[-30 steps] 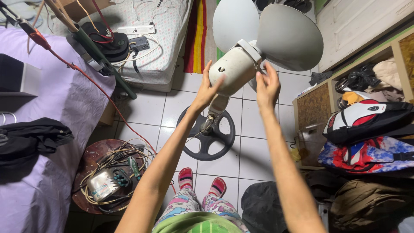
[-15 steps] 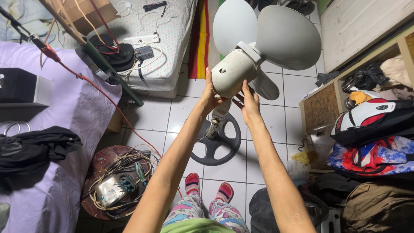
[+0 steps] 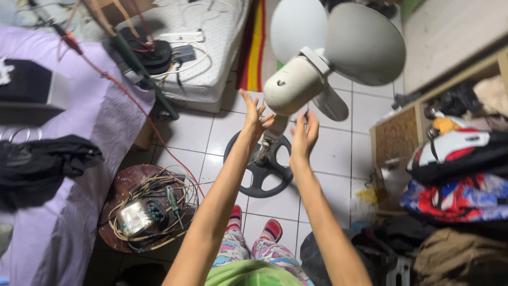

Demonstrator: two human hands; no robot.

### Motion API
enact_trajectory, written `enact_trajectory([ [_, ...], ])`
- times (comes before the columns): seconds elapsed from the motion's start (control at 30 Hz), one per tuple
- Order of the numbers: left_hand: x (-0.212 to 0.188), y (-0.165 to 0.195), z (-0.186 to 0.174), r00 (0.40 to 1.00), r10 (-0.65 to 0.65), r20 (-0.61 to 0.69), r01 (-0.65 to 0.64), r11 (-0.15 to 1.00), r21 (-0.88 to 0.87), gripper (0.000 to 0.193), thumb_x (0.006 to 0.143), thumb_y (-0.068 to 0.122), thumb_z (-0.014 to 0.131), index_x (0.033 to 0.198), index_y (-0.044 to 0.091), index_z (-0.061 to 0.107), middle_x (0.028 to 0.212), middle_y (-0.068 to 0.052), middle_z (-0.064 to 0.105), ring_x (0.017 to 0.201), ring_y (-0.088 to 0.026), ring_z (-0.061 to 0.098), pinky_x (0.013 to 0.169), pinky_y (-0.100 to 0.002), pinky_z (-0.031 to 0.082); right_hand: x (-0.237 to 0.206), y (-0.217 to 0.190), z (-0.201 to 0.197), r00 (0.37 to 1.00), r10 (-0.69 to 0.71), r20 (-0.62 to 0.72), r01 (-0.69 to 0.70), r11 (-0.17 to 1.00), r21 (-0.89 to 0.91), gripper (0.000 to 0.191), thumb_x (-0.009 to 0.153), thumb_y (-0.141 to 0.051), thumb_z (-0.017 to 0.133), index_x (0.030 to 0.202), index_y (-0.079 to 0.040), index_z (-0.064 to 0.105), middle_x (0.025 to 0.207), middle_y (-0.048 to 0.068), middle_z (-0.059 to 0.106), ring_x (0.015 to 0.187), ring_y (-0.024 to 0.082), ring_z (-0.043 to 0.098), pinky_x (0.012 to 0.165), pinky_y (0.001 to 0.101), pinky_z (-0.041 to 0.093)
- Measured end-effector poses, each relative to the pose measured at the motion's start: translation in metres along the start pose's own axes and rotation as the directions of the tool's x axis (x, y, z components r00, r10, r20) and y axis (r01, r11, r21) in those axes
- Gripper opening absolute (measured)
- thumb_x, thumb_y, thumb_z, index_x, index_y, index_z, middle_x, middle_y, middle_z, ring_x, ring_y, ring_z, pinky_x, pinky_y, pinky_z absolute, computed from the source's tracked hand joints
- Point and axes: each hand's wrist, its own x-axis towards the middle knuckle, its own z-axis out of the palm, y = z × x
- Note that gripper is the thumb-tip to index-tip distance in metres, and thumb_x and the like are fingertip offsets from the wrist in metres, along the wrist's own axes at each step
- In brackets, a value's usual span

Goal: The person services a standing electric fan. They handle the fan's motor housing and power cord, pick up a screwdriver, and use it to unscrew and work on the fan motor housing while holding the fan steady with the other hand.

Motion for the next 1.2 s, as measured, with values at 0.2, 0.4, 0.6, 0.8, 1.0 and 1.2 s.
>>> enact_trajectory([
  [0.2, -0.033, -0.05, -0.11, 0.997, 0.075, -0.022, -0.075, 0.997, 0.002, 0.085, 0.093, 0.074, 0.046, 0.152, 0.012, 0.046, 0.136, -0.01, 0.067, 0.093, -0.021, 0.068, 0.073, -0.032, 0.051, -0.071, 0.026, -0.007, 0.955, 0.069, 0.29, -0.087, 0.995, 0.049, 0.043, 0.1, -0.022, 0.063, 0.139, -0.007, 0.053, 0.135, 0.008, 0.061, 0.101, 0.012, 0.063, 0.078, 0.0267, 0.052],
  [0.4, -0.1, -0.1, -0.238, 0.95, 0.063, -0.305, -0.068, 0.998, -0.006, 0.055, 0.094, 0.053, 0.06, 0.135, 0.015, 0.057, 0.129, -0.004, 0.073, 0.102, -0.019, 0.071, 0.08, -0.03, 0.055, -0.113, 0.046, 0.034, 0.744, 0.309, 0.593, -0.266, 0.95, -0.162, 0.034, 0.101, -0.021, 0.06, 0.13, -0.005, 0.06, 0.121, 0.007, 0.07, 0.097, 0.013, 0.068, 0.079, 0.0263, 0.055],
  [0.6, -0.177, -0.148, -0.333, 0.749, 0.125, -0.651, -0.27, 0.955, -0.127, 0.058, 0.093, 0.053, 0.062, 0.138, 0.018, 0.056, 0.129, -0.005, 0.072, 0.106, -0.02, 0.07, 0.088, -0.033, 0.052, -0.149, 0.088, 0.094, 0.42, 0.431, 0.798, -0.336, 0.891, -0.305, 0.031, 0.101, -0.017, 0.059, 0.128, -0.003, 0.062, 0.114, 0.011, 0.074, 0.09, 0.015, 0.07, 0.075, 0.0277, 0.051],
  [0.8, -0.237, -0.185, -0.384, 0.611, 0.109, -0.784, -0.368, 0.916, -0.159, 0.056, 0.093, 0.052, 0.062, 0.138, 0.019, 0.057, 0.131, -0.004, 0.072, 0.108, -0.018, 0.07, 0.09, -0.033, 0.053, -0.206, 0.117, 0.14, 0.161, 0.489, 0.858, -0.277, 0.856, -0.436, 0.029, 0.101, -0.017, 0.061, 0.125, -0.003, 0.066, 0.11, 0.011, 0.074, 0.086, 0.013, 0.069, 0.076, 0.0262, 0.053],
  [1.0, -0.266, -0.169, -0.44, 0.511, 0.125, -0.851, -0.418, 0.9, -0.12, 0.052, 0.093, 0.052, 0.062, 0.135, 0.021, 0.06, 0.126, -0.003, 0.073, 0.104, -0.017, 0.07, 0.086, -0.031, 0.052, -0.257, 0.13, 0.203, -0.048, 0.453, 0.89, -0.179, 0.873, -0.454, 0.029, 0.101, -0.018, 0.06, 0.124, -0.001, 0.067, 0.108, 0.011, 0.074, 0.084, 0.012, 0.068, 0.073, 0.0274, 0.05],
  [1.2, -0.271, -0.091, -0.523, 0.377, 0.359, -0.854, -0.459, 0.873, 0.165, 0.047, 0.091, 0.035, 0.066, 0.134, 0.016, 0.059, 0.127, -0.007, 0.07, 0.113, -0.025, 0.066, 0.094, -0.037, 0.049, -0.299, 0.155, 0.264, -0.067, 0.419, 0.905, 0.011, 0.908, -0.42, 0.032, 0.102, -0.019, 0.059, 0.126, 0.0, 0.066, 0.109, 0.01, 0.075, 0.085, 0.014, 0.069, 0.08, 0.0301, 0.055],
])
